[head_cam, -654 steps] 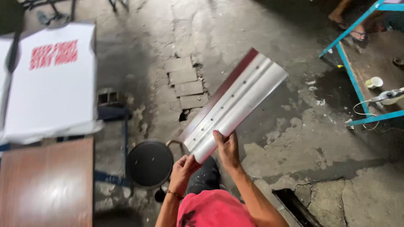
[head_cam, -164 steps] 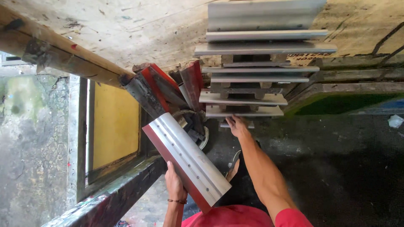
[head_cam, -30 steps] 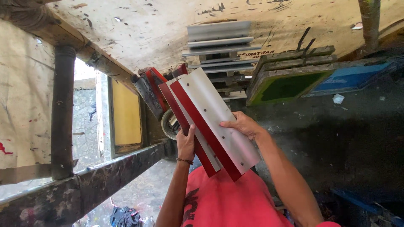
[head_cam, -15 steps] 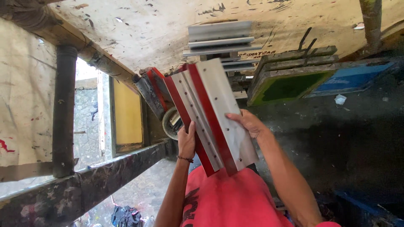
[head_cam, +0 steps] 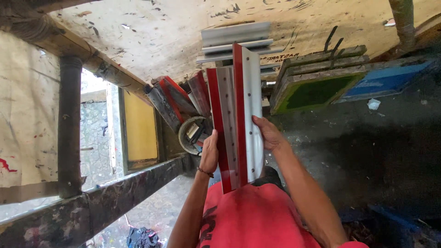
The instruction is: The person walks through a workshop carrying a squeegee and a container of black ink. They pour the ink onto a screen printing frame and use a brush to spread it across the mesh. After retrieving a different squeegee, they return to the frame and pull the ink across the screen to print a design onto a white t-shirt.
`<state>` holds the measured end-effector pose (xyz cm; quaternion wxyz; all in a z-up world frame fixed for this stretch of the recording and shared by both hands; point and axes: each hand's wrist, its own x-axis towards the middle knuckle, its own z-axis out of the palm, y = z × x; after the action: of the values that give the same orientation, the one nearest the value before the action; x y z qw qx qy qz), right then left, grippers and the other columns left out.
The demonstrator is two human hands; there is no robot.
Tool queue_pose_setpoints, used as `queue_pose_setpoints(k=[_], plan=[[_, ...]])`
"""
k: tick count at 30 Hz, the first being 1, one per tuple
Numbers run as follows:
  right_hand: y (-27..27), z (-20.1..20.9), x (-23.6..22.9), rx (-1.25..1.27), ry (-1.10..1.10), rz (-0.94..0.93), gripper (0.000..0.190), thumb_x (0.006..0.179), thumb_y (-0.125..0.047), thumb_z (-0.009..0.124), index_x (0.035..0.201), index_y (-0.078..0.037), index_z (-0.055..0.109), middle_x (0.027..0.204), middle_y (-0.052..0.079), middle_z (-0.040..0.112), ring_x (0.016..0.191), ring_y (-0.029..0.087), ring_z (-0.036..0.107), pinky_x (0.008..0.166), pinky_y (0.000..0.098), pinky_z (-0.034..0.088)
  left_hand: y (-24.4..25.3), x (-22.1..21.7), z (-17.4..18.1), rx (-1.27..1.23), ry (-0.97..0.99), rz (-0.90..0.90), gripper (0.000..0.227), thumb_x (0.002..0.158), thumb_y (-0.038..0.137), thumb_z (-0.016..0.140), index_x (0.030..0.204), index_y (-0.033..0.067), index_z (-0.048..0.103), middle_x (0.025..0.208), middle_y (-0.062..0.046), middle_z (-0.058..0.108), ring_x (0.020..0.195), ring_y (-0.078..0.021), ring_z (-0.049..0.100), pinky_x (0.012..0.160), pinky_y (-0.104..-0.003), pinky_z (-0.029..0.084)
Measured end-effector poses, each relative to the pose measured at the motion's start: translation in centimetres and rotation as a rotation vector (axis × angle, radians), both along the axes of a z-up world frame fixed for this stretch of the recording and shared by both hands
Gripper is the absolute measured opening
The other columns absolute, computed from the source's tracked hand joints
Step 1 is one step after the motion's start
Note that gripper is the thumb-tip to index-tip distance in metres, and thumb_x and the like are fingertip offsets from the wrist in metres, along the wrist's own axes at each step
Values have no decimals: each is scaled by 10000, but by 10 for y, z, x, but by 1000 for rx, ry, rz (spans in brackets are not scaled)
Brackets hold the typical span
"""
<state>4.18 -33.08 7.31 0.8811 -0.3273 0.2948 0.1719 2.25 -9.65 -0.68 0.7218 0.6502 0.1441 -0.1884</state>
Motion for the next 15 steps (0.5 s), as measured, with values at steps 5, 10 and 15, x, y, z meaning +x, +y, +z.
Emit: queue_pose_setpoints(k=[5, 10, 15], plan=[[1, 3, -3, -20, -7, -19, 197, 868, -249, 809, 959, -77, 776, 856, 141, 775, 730, 278, 770, 725, 429, 638, -30, 6, 133, -127, 66, 0, 390, 1066, 396, 562, 964, 82, 768, 917, -13, 665, 870, -132, 569, 870, -313, 498], [3, 25, -3, 30, -21, -49, 218, 860, -279, 809, 955, -85, 775, 856, 133, 778, 732, 281, 767, 732, 439, 633, -25, 11, 89, -284, 66, 49, 277, 1054, 247, 614, 1017, 30, 781, 871, -39, 706, 811, -113, 639, 843, -305, 557], [-7, -11, -2, -23, -53, -72, 216, 875, -270, 801, 979, -84, 765, 871, 129, 776, 756, 270, 772, 749, 424, 638, -21, 6, 46, -378, 58, 91, 291, 1073, 211, 577, 1080, -9, 766, 902, -76, 725, 861, -137, 675, 857, -338, 576]])
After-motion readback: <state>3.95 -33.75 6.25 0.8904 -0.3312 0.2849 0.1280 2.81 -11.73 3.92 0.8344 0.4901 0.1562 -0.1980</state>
